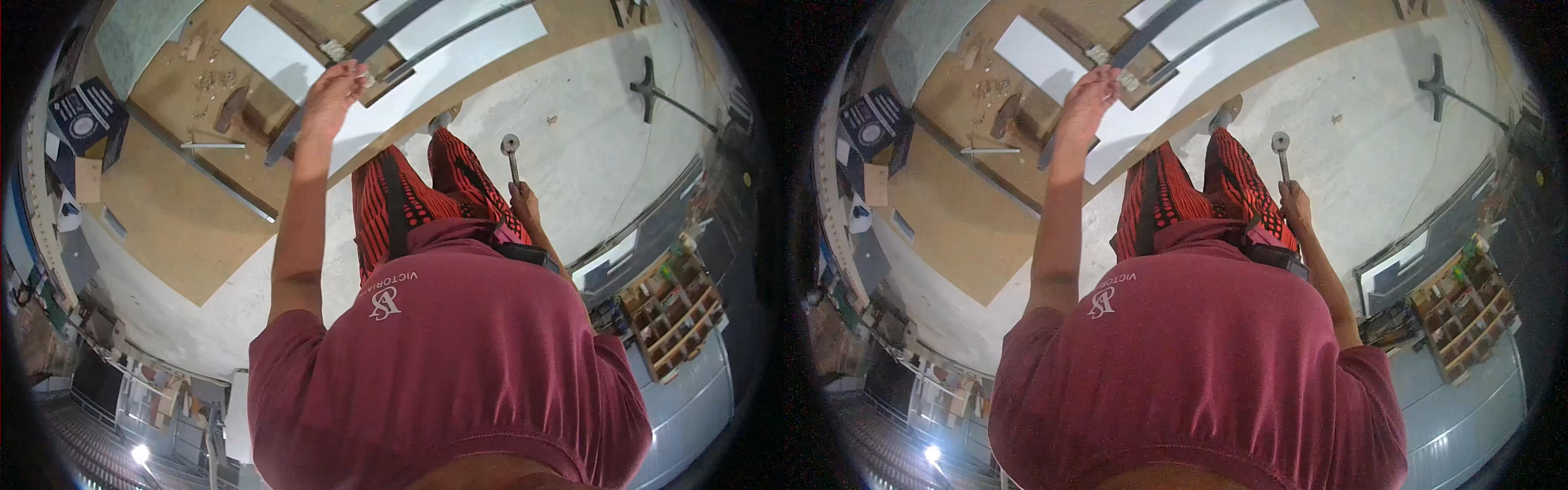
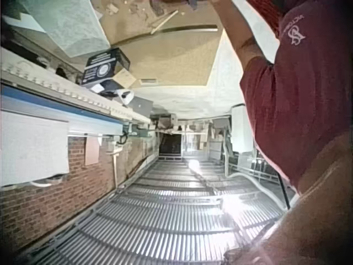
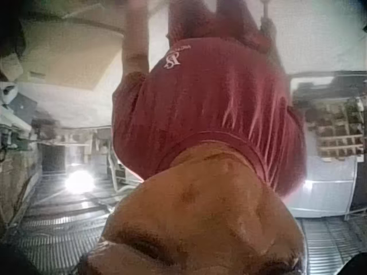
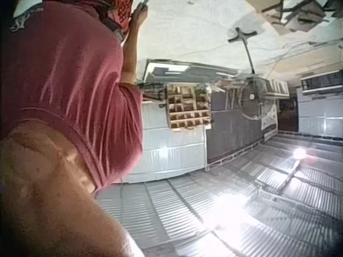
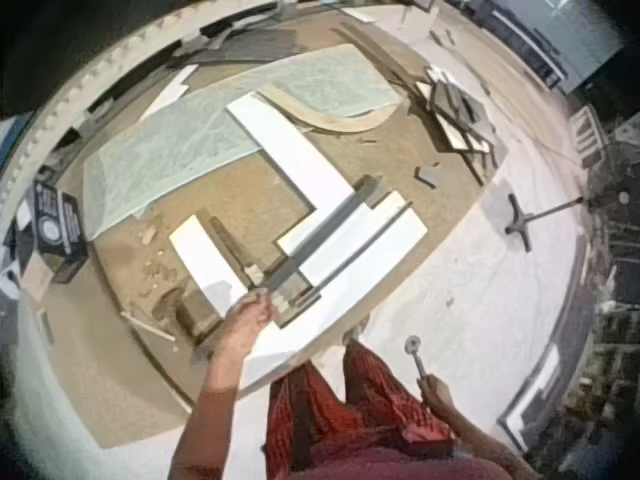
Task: Fitting and hammering a curved metal strip onto a white wooden furniture component on a workshop table.
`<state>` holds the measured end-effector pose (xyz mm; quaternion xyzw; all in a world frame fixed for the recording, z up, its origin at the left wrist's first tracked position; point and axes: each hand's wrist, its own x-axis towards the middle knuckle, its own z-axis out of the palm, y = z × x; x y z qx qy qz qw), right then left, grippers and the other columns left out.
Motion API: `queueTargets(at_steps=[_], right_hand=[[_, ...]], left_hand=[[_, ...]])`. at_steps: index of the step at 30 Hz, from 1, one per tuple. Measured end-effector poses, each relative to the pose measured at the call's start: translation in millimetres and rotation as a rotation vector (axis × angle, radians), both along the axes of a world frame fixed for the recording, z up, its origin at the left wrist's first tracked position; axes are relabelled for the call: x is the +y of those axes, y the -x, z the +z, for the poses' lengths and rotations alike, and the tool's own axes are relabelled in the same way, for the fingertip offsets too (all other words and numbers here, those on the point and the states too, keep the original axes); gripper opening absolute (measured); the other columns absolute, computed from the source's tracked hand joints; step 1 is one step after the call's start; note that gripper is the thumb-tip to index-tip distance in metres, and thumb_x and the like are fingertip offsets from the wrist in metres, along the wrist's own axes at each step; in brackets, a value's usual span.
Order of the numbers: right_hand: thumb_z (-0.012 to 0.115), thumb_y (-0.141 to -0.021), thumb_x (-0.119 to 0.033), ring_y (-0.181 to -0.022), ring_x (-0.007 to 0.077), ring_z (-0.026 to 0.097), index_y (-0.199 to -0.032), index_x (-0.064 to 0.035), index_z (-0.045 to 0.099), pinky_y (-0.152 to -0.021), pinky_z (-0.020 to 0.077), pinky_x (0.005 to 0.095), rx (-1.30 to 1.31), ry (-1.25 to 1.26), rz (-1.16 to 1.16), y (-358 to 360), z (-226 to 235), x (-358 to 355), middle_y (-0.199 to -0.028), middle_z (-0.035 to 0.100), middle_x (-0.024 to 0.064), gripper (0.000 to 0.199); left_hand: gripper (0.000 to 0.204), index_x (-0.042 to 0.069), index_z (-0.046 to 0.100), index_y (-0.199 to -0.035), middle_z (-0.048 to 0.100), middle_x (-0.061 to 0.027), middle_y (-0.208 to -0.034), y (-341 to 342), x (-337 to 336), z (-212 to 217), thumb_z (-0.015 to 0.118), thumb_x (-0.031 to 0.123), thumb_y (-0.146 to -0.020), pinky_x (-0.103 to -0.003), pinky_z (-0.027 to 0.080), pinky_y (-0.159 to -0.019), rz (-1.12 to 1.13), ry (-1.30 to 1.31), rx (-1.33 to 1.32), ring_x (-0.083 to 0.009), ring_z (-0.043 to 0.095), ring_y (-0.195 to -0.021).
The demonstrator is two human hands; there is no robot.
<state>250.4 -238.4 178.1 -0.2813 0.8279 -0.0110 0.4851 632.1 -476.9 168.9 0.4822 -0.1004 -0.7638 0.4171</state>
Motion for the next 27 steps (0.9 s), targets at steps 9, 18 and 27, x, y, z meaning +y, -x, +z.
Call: queueTargets(at_steps=[9, 18, 27], right_hand=[[0.049, -0.088, -0.039, -0.055, 0.0277, 0.058, -0.086, -0.0009, 0.053, -0.05, 0.0429, 0.0393, 0.102, 0.107, 0.196, 130, -53, 34, -0.065, 0.058, 0.0179, 0.039], [0.051, -0.089, -0.037, -0.042, 0.0106, 0.046, -0.083, -0.0058, 0.051, -0.036, 0.0386, 0.0258, 0.074, 0.042, -0.03, 200, -42, 13, -0.054, 0.046, 0.0006, 0.032], [0.051, -0.088, -0.036, -0.042, 0.0094, 0.044, -0.084, -0.0068, 0.049, -0.038, 0.0384, 0.0257, -0.006, 0.079, -0.131, 182, -39, -11, -0.055, 0.044, 0.0003, 0.03]], left_hand=[[0.022, 0.004, 0.058, -0.102, 0.062, -0.0069, -0.089, 166, 20, 19, 0.061, 0.018, -0.086, -0.028, 0.048, -0.072, -0.139, -0.012, -0.152, -0.0154, 0.059, -0.079], [0.024, 0.001, 0.06, -0.102, 0.057, -0.0023, -0.084, 206, 28, 25, 0.059, 0.021, -0.088, -0.024, 0.046, -0.066, -0.029, 0.024, -0.267, -0.0096, 0.054, -0.071], [0.022, -0.001, 0.057, -0.101, 0.064, -0.0097, -0.092, 232, 4, -29, 0.06, 0.016, -0.086, -0.024, 0.048, -0.066, -0.006, 0.078, -0.429, -0.0129, 0.06, -0.075]])
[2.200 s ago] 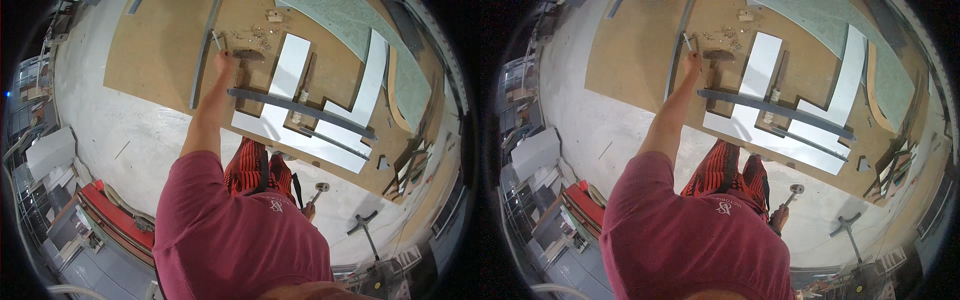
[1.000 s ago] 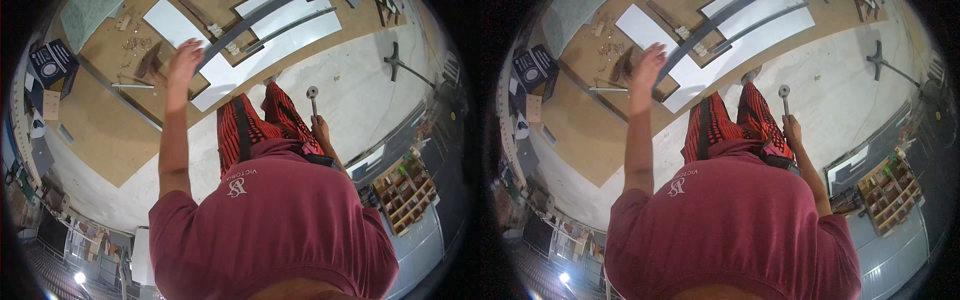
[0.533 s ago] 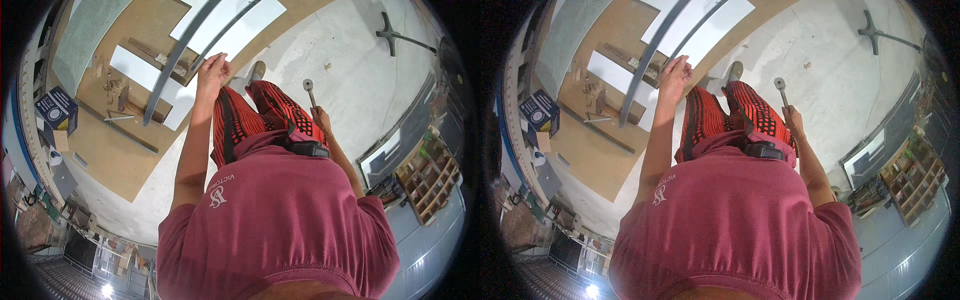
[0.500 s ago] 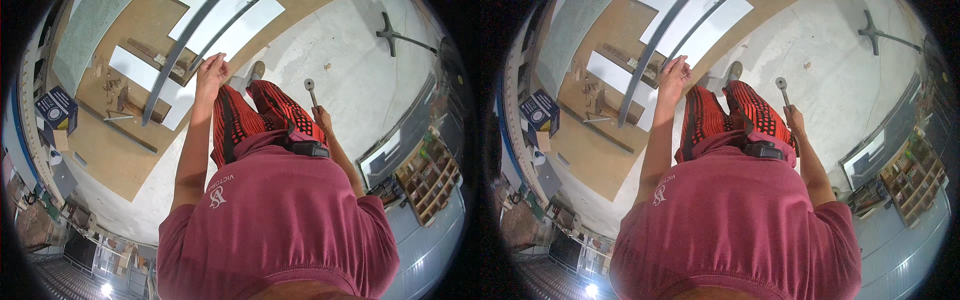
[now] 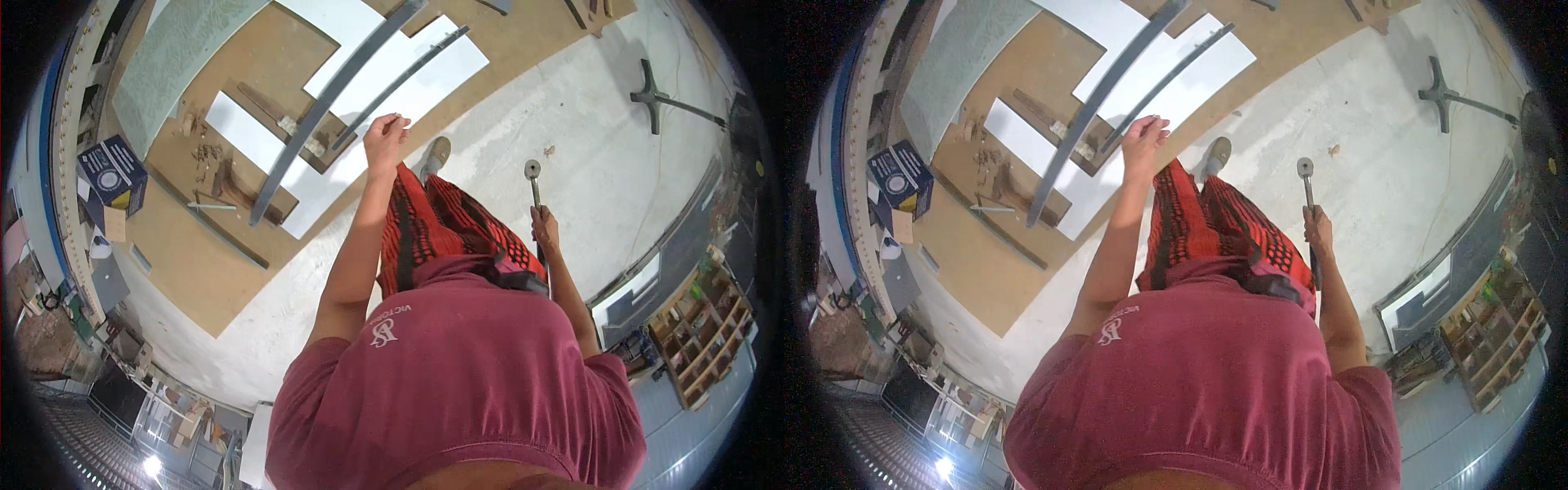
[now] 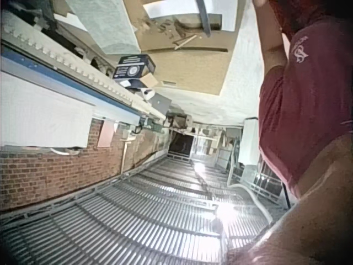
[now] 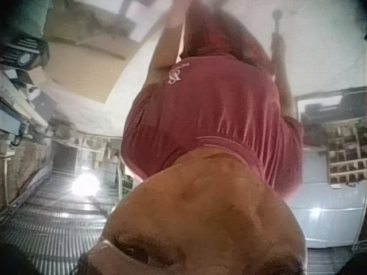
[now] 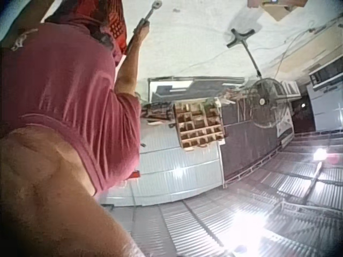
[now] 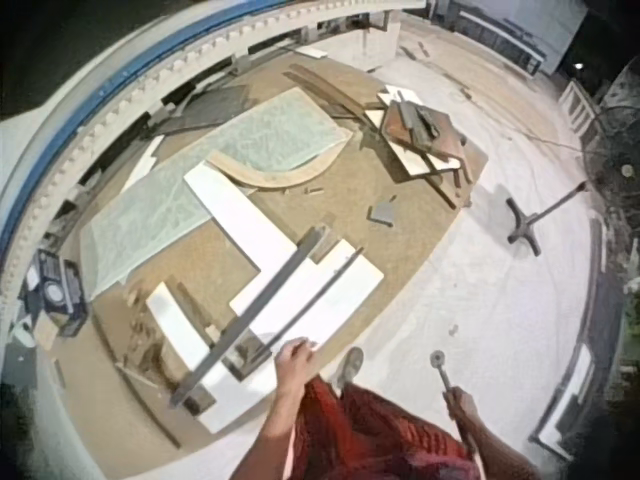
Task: Fitting and hammering a curved metal strip onto a white wooden furniture component on a workshop table.
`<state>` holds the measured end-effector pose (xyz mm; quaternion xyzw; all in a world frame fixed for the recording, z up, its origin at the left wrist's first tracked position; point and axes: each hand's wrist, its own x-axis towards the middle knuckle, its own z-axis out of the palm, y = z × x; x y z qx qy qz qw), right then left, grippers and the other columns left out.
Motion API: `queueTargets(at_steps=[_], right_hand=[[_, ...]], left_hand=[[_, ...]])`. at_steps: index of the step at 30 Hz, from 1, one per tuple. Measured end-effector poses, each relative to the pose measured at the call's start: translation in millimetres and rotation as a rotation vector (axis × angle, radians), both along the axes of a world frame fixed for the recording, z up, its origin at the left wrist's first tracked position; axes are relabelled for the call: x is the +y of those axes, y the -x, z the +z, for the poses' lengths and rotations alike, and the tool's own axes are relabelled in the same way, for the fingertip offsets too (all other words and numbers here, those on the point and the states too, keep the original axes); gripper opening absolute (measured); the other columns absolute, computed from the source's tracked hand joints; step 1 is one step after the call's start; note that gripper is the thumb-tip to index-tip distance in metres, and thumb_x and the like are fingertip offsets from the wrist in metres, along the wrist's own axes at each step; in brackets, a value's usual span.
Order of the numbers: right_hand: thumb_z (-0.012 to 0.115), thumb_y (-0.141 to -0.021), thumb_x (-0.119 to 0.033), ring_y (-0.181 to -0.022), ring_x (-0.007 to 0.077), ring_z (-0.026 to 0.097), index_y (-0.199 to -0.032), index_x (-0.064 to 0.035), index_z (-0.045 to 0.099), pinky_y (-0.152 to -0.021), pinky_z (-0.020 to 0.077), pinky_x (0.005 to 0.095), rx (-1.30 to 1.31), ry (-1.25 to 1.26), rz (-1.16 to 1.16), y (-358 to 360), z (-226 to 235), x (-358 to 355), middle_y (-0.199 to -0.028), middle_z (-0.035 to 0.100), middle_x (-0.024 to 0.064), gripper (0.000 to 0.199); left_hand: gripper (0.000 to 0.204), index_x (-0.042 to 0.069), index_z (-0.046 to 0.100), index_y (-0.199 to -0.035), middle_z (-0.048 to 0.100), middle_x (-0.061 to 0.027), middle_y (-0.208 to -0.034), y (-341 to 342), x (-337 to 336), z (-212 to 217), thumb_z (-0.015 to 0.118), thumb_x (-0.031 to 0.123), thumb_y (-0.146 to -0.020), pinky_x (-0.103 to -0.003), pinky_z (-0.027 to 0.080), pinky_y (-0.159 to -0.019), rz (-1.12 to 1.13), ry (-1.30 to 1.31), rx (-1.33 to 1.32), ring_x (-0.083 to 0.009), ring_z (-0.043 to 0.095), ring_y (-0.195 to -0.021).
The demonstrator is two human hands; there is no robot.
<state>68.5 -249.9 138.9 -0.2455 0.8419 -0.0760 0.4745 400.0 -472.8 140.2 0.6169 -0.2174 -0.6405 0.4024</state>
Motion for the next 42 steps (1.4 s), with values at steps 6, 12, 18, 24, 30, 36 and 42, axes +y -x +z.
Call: queueTargets(at_steps=[6, 12, 18, 24, 30, 36, 42], right_hand=[[0.051, -0.09, -0.031, -0.042, 0.0099, 0.042, -0.086, -0.0066, 0.05, -0.038, 0.0364, 0.0265, -0.045, -0.048, 0.024, -37, 12, -22, -0.054, 0.043, 0.0002, 0.025], [0.051, -0.09, -0.032, -0.041, 0.0097, 0.042, -0.083, -0.0056, 0.048, -0.037, 0.0355, 0.0268, -0.09, -0.053, 0.05, -54, 18, -30, -0.053, 0.042, -0.0001, 0.028], [0.051, -0.091, -0.034, -0.042, 0.0084, 0.041, -0.083, -0.0065, 0.047, -0.037, 0.0348, 0.0259, -0.124, -0.034, -0.031, -56, 21, -33, -0.055, 0.042, -0.0008, 0.029], [0.051, -0.09, -0.039, -0.042, 0.0094, 0.041, -0.082, -0.007, 0.045, -0.038, 0.036, 0.0257, -0.13, 0.017, -0.104, -48, 16, -33, -0.054, 0.04, -0.0009, 0.033], [0.049, -0.089, -0.043, -0.044, 0.0108, 0.044, -0.08, -0.0065, 0.045, -0.04, 0.0378, 0.0266, -0.095, -0.01, -0.12, -50, 18, -39, -0.054, 0.042, 0.0008, 0.038], [0.05, -0.09, -0.04, -0.045, 0.0104, 0.044, -0.084, -0.0042, 0.048, -0.041, 0.0383, 0.0279, -0.149, -0.003, -0.219, -44, 10, -22, -0.056, 0.043, 0.0009, 0.037], [0.05, -0.091, -0.039, -0.045, 0.011, 0.046, -0.088, -0.0039, 0.05, -0.041, 0.0388, 0.0285, -0.106, -0.073, -0.144, -56, 14, -29, -0.056, 0.045, 0.0016, 0.035]], left_hand=[[0.019, 0.002, 0.064, -0.088, 0.064, -0.0096, -0.08, 21, -59, -53, 0.063, 0.02, -0.081, -0.027, 0.046, -0.067, -0.158, 0.303, -0.637, -0.0159, 0.058, -0.071], [0.016, 0.002, 0.064, -0.088, 0.063, -0.0106, -0.085, 45, -103, -78, 0.062, 0.016, -0.081, -0.031, 0.046, -0.067, -0.189, 0.493, -0.685, -0.0199, 0.06, -0.071], [0.014, 0.003, 0.064, -0.087, 0.062, -0.0104, -0.084, 52, -117, -92, 0.063, 0.014, -0.079, -0.033, 0.047, -0.068, -0.265, 0.54, -0.784, -0.0229, 0.059, -0.073], [0.013, 0.002, 0.066, -0.084, 0.062, -0.0094, -0.084, 54, -117, -91, 0.065, 0.014, -0.078, -0.034, 0.046, -0.07, -0.305, 0.595, -0.808, -0.0239, 0.058, -0.078], [0.015, 0.005, 0.067, -0.083, 0.061, -0.0085, -0.084, 55, -118, -97, 0.064, 0.018, -0.077, -0.035, 0.044, -0.074, -0.355, 0.585, -0.885, -0.0257, 0.057, -0.081], [0.013, 0.006, 0.065, -0.085, 0.06, -0.0111, -0.089, 54, -120, -109, 0.059, 0.017, -0.08, -0.039, 0.044, -0.076, -0.443, 0.711, -0.952, -0.0299, 0.055, -0.086], [0.01, 0.004, 0.063, -0.087, 0.06, -0.0124, -0.089, 50, -118, -99, 0.058, 0.01, -0.082, -0.039, 0.045, -0.075, -0.476, 0.796, -1.029, -0.0305, 0.055, -0.086]])
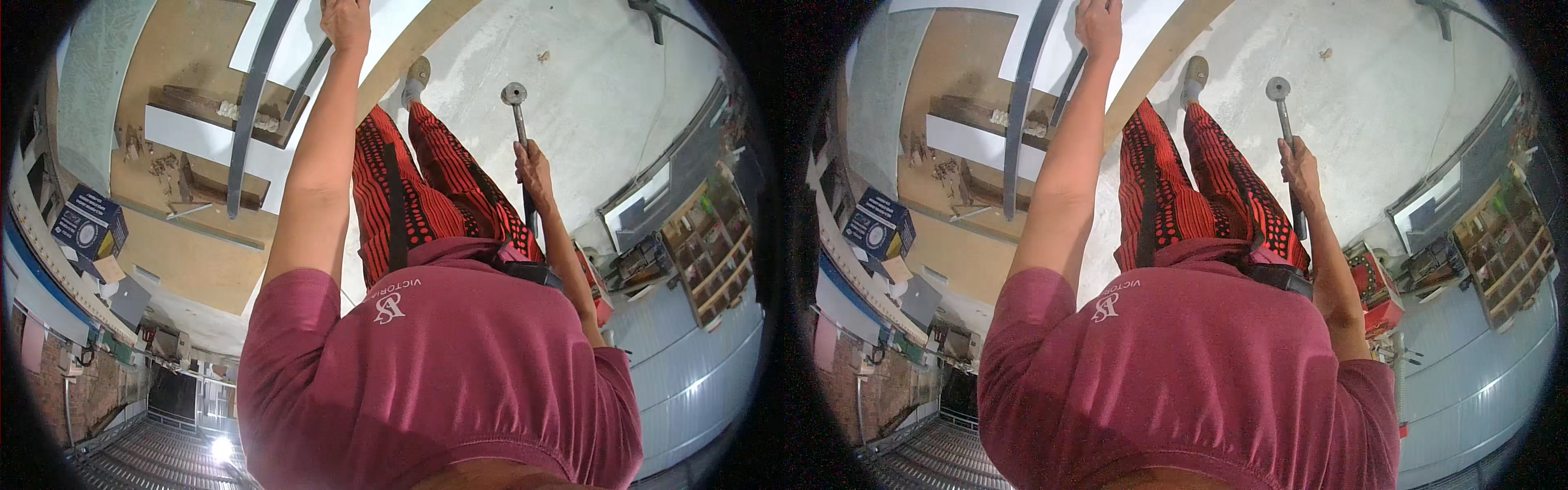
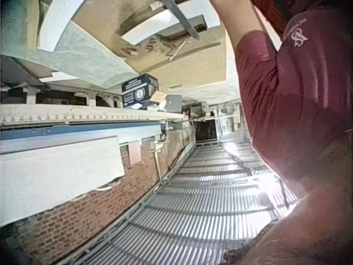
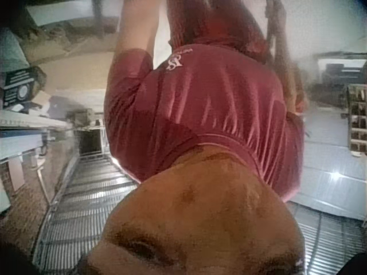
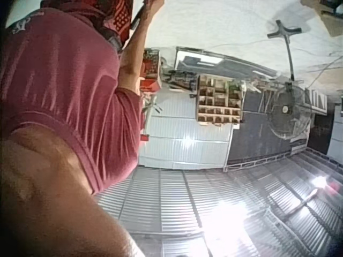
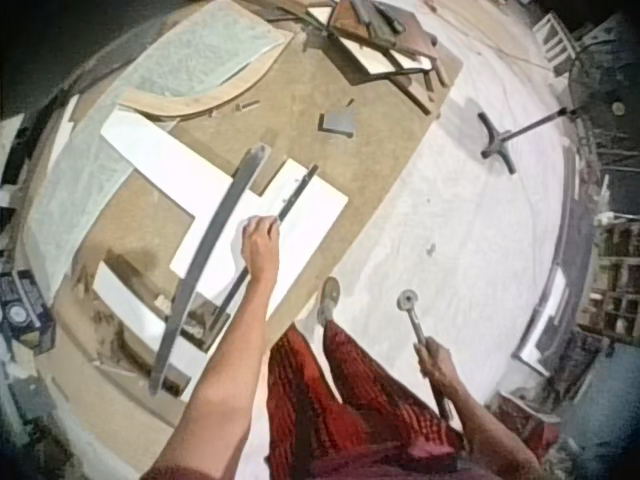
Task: Fitting and hammering a curved metal strip onto a white wooden furniture component on a workshop table.
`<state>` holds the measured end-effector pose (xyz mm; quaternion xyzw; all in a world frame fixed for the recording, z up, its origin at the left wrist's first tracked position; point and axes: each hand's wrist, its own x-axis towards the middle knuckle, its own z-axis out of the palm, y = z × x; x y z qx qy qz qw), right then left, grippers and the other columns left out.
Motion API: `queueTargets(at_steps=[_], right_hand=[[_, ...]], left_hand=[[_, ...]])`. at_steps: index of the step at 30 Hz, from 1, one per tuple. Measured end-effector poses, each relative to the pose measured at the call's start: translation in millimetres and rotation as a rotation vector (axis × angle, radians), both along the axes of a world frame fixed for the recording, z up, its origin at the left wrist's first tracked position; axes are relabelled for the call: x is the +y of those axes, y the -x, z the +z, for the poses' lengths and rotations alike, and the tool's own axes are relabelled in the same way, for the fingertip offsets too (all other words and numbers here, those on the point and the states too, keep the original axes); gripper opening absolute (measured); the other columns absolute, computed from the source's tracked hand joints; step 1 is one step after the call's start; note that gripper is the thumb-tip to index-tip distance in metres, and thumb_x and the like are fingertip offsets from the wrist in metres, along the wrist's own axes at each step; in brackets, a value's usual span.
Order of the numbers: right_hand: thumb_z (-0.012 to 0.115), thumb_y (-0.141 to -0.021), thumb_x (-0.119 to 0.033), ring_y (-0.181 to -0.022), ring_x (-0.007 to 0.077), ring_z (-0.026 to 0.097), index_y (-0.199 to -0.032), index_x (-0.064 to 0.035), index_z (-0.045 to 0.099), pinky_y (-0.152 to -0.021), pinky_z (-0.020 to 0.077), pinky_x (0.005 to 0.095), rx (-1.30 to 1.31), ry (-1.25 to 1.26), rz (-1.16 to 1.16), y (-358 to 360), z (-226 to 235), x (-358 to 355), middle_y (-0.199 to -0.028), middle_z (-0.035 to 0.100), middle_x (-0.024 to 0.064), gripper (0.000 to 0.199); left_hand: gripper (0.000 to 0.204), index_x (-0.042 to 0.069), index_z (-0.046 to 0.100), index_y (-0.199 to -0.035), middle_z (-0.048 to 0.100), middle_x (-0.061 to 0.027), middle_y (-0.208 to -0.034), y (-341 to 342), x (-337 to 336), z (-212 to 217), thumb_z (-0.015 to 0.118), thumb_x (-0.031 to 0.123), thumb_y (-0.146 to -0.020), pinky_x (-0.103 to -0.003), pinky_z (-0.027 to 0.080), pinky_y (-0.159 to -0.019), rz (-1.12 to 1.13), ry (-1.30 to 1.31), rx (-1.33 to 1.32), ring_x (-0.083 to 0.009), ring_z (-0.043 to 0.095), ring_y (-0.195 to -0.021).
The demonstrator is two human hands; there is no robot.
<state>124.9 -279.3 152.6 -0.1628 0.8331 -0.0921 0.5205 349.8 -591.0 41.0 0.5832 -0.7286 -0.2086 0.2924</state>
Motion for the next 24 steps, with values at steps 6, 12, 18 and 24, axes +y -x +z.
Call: queueTargets(at_steps=[6, 12, 18, 24], right_hand=[[0.05, -0.09, -0.037, -0.049, 0.0244, 0.051, -0.093, -0.0019, 0.05, -0.049, 0.0403, 0.0374, 0.068, 0.025, 0.231, -8, 16, -50, -0.056, 0.05, 0.014, 0.035], [0.05, -0.09, -0.036, -0.055, 0.0319, 0.054, -0.097, -0.0024, 0.052, -0.055, 0.0416, 0.0401, 0.066, 0.22, 0.349, -35, 32, -117, -0.06, 0.052, 0.0186, 0.035], [0.051, -0.09, -0.034, -0.058, 0.0345, 0.056, -0.097, -0.0032, 0.053, -0.055, 0.0425, 0.0412, -0.002, 0.325, 0.402, -67, 18, -168, -0.063, 0.054, 0.0184, 0.032], [0.05, -0.09, -0.033, -0.048, 0.0227, 0.055, -0.094, -0.0025, 0.053, -0.048, 0.0426, 0.0351, -0.078, 0.364, 0.312, -91, 3, -199, -0.057, 0.054, 0.0138, 0.031]], left_hand=[[0.008, 0.005, 0.062, -0.087, 0.059, -0.0104, -0.091, 7, 0, -1, 0.061, 0.009, -0.08, -0.038, 0.045, -0.076, -0.027, 0.125, -0.017, -0.0286, 0.055, -0.087], [0.011, 0.009, 0.064, -0.088, 0.059, -0.0084, -0.092, 4, -1, 4, 0.06, 0.016, -0.08, -0.038, 0.045, -0.076, 0.001, 0.035, -0.049, -0.0284, 0.055, -0.087], [0.006, 0.015, 0.064, -0.082, 0.057, -0.002, -0.086, -3, 5, -14, 0.063, 0.02, -0.078, -0.038, 0.046, -0.069, 0.057, 0.081, 0.182, -0.0254, 0.055, -0.084], [0.012, 0.014, 0.064, -0.083, 0.059, -0.0009, -0.086, -2, -1, 0, 0.068, 0.014, -0.072, -0.035, 0.048, -0.068, 0.083, -0.001, 0.121, -0.023, 0.057, -0.081]])
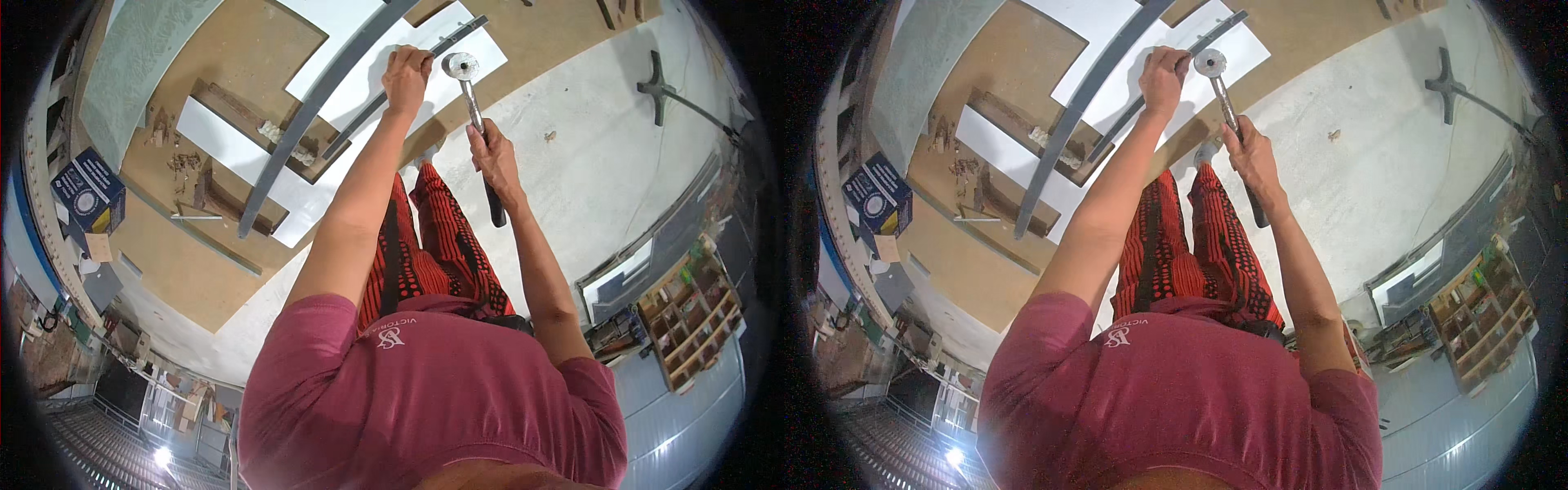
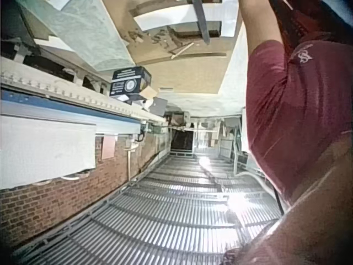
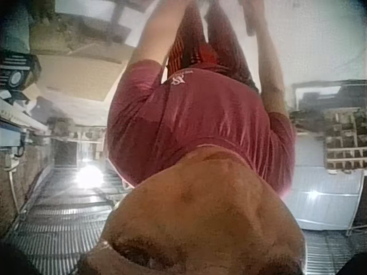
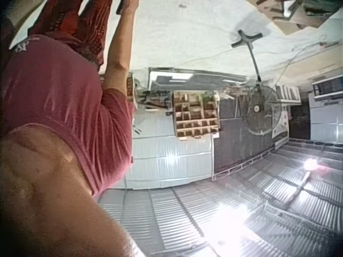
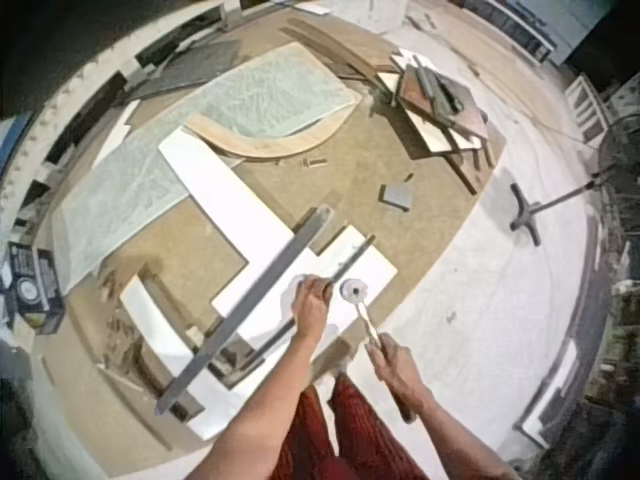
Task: Fitting and hammering a curved metal strip onto a white wooden furniture component on a workshop table.
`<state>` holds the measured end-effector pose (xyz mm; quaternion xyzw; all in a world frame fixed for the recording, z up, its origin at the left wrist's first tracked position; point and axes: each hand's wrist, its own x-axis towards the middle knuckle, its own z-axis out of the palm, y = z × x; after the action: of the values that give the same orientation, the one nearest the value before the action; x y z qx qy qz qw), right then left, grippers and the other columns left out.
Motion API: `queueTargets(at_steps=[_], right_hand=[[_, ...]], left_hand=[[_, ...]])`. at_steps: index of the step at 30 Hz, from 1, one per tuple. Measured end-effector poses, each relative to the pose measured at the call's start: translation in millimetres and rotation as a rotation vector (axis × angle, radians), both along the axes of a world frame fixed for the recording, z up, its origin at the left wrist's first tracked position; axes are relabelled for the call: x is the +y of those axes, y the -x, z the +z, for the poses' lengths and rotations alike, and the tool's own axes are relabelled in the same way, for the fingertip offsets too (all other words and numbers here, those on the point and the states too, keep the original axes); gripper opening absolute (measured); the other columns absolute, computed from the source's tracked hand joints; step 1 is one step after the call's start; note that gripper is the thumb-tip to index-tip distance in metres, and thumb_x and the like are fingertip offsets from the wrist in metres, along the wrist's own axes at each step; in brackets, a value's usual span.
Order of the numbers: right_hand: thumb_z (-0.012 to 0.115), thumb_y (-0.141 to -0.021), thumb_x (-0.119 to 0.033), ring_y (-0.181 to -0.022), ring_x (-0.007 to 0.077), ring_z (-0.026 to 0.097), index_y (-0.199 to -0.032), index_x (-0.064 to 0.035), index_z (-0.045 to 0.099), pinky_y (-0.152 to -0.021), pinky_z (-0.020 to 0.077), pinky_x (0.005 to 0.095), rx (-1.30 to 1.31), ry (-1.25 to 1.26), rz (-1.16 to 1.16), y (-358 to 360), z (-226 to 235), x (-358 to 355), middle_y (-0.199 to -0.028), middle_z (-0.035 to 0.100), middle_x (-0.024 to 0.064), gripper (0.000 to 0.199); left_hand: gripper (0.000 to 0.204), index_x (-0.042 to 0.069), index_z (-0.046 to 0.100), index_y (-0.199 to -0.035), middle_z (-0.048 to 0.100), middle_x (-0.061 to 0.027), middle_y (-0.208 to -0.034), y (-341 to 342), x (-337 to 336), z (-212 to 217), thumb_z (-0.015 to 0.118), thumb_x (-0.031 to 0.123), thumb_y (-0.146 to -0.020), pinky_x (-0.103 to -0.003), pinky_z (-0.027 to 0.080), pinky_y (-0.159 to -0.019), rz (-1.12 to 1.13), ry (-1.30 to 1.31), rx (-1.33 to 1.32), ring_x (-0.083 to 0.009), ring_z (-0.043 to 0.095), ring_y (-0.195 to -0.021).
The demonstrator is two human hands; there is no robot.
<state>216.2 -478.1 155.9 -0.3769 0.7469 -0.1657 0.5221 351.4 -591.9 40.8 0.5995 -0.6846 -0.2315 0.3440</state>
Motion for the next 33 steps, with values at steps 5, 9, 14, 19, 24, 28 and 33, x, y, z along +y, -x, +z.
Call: queueTargets(at_steps=[5, 9, 14, 19, 24, 28, 33], right_hand=[[0.05, -0.091, -0.035, -0.045, 0.0082, 0.044, -0.084, -0.0036, 0.05, -0.042, 0.0362, 0.0247, -0.034, 0.045, -0.081, -16, -10, -22, -0.055, 0.044, 0.0012, 0.032], [0.05, -0.09, -0.035, -0.044, 0.0136, 0.048, -0.091, -0.0037, 0.051, -0.042, 0.0396, 0.0299, -0.008, 0.058, -0.079, -20, -34, -24, -0.053, 0.049, 0.0066, 0.031], [0.049, -0.091, -0.034, -0.043, 0.0117, 0.047, -0.084, -0.0037, 0.047, -0.041, 0.0383, 0.0281, -0.06, 0.067, -0.157, -20, -24, -23, -0.052, 0.047, 0.0047, 0.031], [0.049, -0.091, -0.037, -0.045, 0.0113, 0.046, -0.084, -0.0037, 0.046, -0.042, 0.0382, 0.0274, -0.02, 0.02, -0.107, -26, -20, -27, -0.054, 0.046, 0.0039, 0.034], [0.049, -0.091, -0.037, -0.044, 0.0087, 0.042, -0.08, -0.0062, 0.044, -0.041, 0.0362, 0.0251, -0.058, 0.042, -0.13, -24, -14, -30, -0.054, 0.042, 0.0006, 0.033], [0.049, -0.091, -0.038, -0.045, 0.0093, 0.044, -0.082, -0.005, 0.045, -0.042, 0.0378, 0.026, -0.109, 0.06, -0.129, -18, -22, -25, -0.054, 0.043, 0.0018, 0.035], [0.049, -0.091, -0.037, -0.045, 0.0089, 0.043, -0.082, -0.0055, 0.045, -0.042, 0.0378, 0.0257, -0.095, 0.044, -0.078, -15, -20, -31, -0.054, 0.043, 0.0014, 0.034]], left_hand=[[0.007, 0.015, 0.063, -0.078, 0.057, 0.0003, -0.088, -1, -9, 0, 0.066, 0.012, -0.072, -0.037, 0.05, -0.065, -0.038, 0.009, -0.048, -0.0227, 0.057, -0.085], [0.008, 0.016, 0.064, -0.077, 0.057, -0.0002, -0.089, -2, -6, -3, 0.068, 0.014, -0.07, -0.038, 0.051, -0.065, -0.004, -0.044, -0.085, -0.0234, 0.057, -0.085], [0.008, 0.012, 0.063, -0.078, 0.059, -0.0034, -0.087, -1, -6, -4, 0.069, 0.015, -0.072, -0.036, 0.049, -0.068, -0.027, -0.012, -0.01, -0.024, 0.057, -0.083], [0.009, 0.01, 0.063, -0.078, 0.057, -0.0029, -0.09, -4, -5, 0, 0.069, 0.014, -0.072, -0.036, 0.049, -0.07, -0.02, -0.065, -0.01, -0.0236, 0.056, -0.084], [0.012, 0.012, 0.063, -0.082, 0.055, -0.0014, -0.091, -6, -4, 2, 0.068, 0.015, -0.072, -0.036, 0.048, -0.071, -0.01, -0.119, -0.022, -0.0222, 0.056, -0.085], [0.007, 0.014, 0.063, -0.08, 0.053, 0.0012, -0.09, -2, -4, 8, 0.066, 0.018, -0.074, -0.039, 0.049, -0.065, 0.012, -0.126, -0.044, -0.0199, 0.053, -0.089], [0.008, 0.015, 0.063, -0.081, 0.053, 0.0016, -0.091, -3, -3, 4, 0.066, 0.019, -0.075, -0.037, 0.05, -0.065, -0.007, -0.088, -0.048, -0.0198, 0.054, -0.086]])
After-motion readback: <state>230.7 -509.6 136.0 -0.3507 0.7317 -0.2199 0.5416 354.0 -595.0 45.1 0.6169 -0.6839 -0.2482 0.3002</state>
